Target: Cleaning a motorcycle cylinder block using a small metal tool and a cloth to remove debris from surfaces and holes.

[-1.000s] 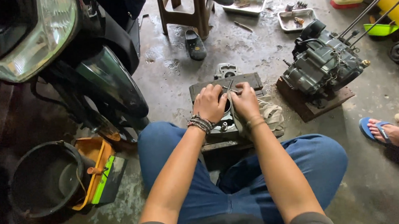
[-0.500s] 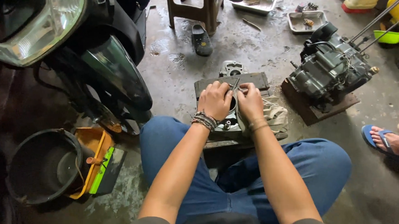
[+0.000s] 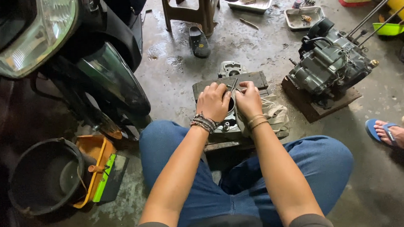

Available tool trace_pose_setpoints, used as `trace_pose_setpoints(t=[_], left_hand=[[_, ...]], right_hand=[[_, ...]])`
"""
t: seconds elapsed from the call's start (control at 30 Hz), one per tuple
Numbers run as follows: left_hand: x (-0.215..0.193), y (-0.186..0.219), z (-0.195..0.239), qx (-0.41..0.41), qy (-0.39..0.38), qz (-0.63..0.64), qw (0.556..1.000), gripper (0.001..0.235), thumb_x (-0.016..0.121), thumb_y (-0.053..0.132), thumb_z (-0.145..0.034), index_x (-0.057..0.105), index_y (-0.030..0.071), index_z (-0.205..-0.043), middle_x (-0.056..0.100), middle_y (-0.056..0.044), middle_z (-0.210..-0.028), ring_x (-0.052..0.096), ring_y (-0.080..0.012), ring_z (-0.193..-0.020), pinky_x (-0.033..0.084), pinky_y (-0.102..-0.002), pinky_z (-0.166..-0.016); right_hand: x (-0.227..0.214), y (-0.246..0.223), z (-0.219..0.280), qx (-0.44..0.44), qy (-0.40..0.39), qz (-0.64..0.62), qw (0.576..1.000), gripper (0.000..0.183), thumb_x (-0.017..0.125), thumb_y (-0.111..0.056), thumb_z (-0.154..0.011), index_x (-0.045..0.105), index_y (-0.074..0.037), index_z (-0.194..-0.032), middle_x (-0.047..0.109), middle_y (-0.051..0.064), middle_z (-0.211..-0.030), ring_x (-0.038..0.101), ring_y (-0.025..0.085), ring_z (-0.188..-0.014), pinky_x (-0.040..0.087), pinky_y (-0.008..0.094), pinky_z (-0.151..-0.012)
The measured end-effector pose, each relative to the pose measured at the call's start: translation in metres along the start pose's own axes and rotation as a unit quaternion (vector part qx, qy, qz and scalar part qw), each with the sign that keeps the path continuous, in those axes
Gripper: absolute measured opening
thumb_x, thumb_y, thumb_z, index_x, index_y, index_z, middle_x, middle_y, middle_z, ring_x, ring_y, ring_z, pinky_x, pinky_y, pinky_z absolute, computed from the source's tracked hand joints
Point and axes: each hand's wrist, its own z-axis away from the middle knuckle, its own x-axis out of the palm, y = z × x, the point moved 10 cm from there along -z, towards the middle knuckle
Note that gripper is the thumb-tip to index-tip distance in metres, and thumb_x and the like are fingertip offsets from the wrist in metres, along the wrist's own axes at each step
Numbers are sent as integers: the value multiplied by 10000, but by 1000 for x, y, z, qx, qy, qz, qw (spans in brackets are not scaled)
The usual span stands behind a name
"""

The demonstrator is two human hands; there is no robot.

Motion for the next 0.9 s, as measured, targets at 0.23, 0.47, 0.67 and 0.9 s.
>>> trace_pose_setpoints(t=[0.23,0.47,0.67,0.9], left_hand=[[0,-3,3,-1,3,-9,1000,246,529,443,-970,607,211,-999,564,-51,-895,641,-323,-921,533,-475,-786],[-5,2,2,-8,-13,3,1000,244,521,417,-985,602,187,-1002,568,-60,-899,632,-335,-923,525,-481,-798],[1,2,0,-1,-16,7,1000,223,523,409,-987,601,201,-1011,564,-56,-905,630,-334,-932,526,-481,-801],[4,1,1,5,-1,-8,1000,231,536,442,-969,581,216,-979,551,-39,-901,622,-316,-924,522,-481,-796]], right_hand=[[-50,-41,107,-31,10,-34,999,324,649,-151,-919,619,-104,-1239,646,196,-1041,641,457,-1091,516,530,-931],[-38,-34,86,-52,26,-61,996,441,669,-94,-881,564,-66,-1308,615,215,-1111,620,460,-1127,515,535,-968],[-20,-29,34,-29,40,20,999,365,672,-209,-917,568,-151,-1262,613,119,-1048,654,412,-1066,524,537,-922],[-59,-60,132,-87,23,29,996,394,622,-114,-928,556,-157,-1313,590,111,-1073,630,393,-1092,508,498,-940]])
